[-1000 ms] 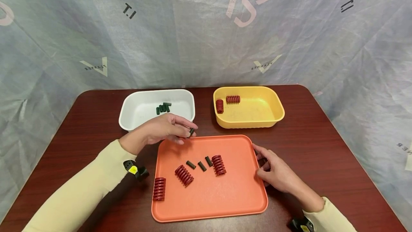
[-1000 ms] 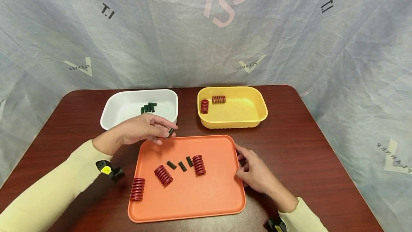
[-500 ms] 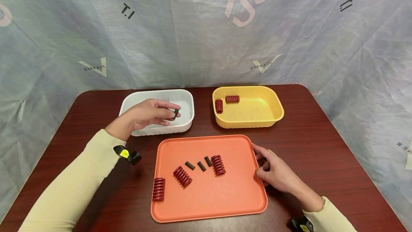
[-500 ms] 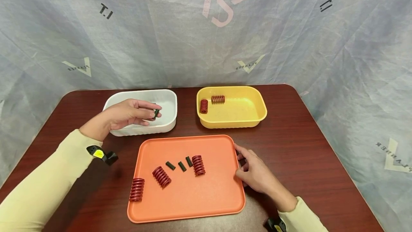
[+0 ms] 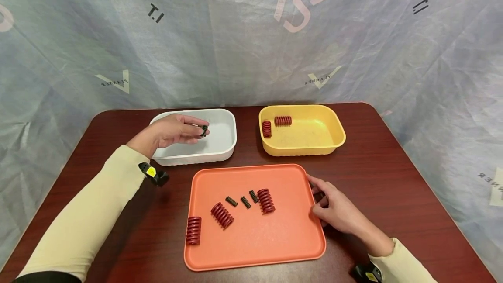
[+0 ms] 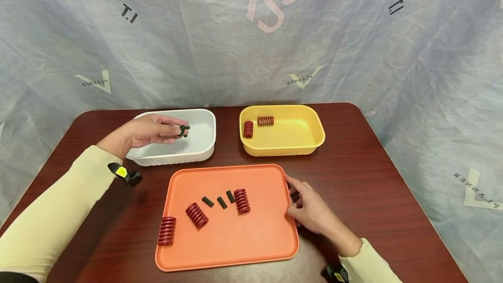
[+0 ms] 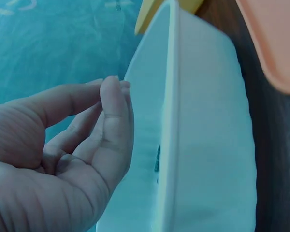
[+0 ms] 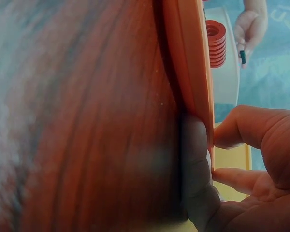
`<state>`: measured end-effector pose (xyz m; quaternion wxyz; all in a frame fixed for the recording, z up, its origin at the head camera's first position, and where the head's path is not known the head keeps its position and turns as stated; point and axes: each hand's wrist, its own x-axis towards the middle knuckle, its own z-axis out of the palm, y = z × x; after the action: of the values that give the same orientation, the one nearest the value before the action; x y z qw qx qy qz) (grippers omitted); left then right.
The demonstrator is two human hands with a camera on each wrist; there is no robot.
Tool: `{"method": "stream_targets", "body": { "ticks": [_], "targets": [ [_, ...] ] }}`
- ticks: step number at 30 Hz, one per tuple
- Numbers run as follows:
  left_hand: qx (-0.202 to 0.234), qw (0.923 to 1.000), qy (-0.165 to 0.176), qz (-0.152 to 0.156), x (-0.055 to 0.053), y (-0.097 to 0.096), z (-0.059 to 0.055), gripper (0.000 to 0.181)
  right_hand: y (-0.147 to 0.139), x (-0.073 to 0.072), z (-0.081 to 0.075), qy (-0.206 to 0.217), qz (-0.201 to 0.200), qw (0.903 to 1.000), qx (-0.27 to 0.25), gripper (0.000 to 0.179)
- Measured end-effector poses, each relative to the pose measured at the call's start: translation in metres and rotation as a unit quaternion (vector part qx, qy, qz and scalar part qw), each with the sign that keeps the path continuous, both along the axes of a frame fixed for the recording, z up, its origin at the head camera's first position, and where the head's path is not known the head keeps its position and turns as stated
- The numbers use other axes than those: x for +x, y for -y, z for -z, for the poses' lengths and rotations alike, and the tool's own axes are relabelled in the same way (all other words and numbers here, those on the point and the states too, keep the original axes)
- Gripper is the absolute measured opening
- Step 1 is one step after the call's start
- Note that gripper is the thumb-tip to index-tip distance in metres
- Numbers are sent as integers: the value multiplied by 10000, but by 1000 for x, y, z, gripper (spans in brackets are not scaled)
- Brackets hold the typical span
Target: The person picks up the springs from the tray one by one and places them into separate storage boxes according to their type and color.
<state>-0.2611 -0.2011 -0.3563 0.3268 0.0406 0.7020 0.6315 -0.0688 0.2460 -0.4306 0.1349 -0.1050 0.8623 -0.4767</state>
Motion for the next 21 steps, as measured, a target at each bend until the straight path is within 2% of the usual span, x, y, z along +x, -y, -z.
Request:
{"method": "stream_targets", "body": {
  "ticks": [10,15,21],
  "targets": [
    [-520,9980,338,-83,-16,8,11,54,1,-1,0,-21,-7,10000,31,82],
    [-641,9965,528,16,-23,11,13,56,0,-1,0,12,1,10000,21,82],
    [-721,9937,853,-57,-34,16,15,55,0,-1,0,41,-6,10000,21,82]
  ]
}}
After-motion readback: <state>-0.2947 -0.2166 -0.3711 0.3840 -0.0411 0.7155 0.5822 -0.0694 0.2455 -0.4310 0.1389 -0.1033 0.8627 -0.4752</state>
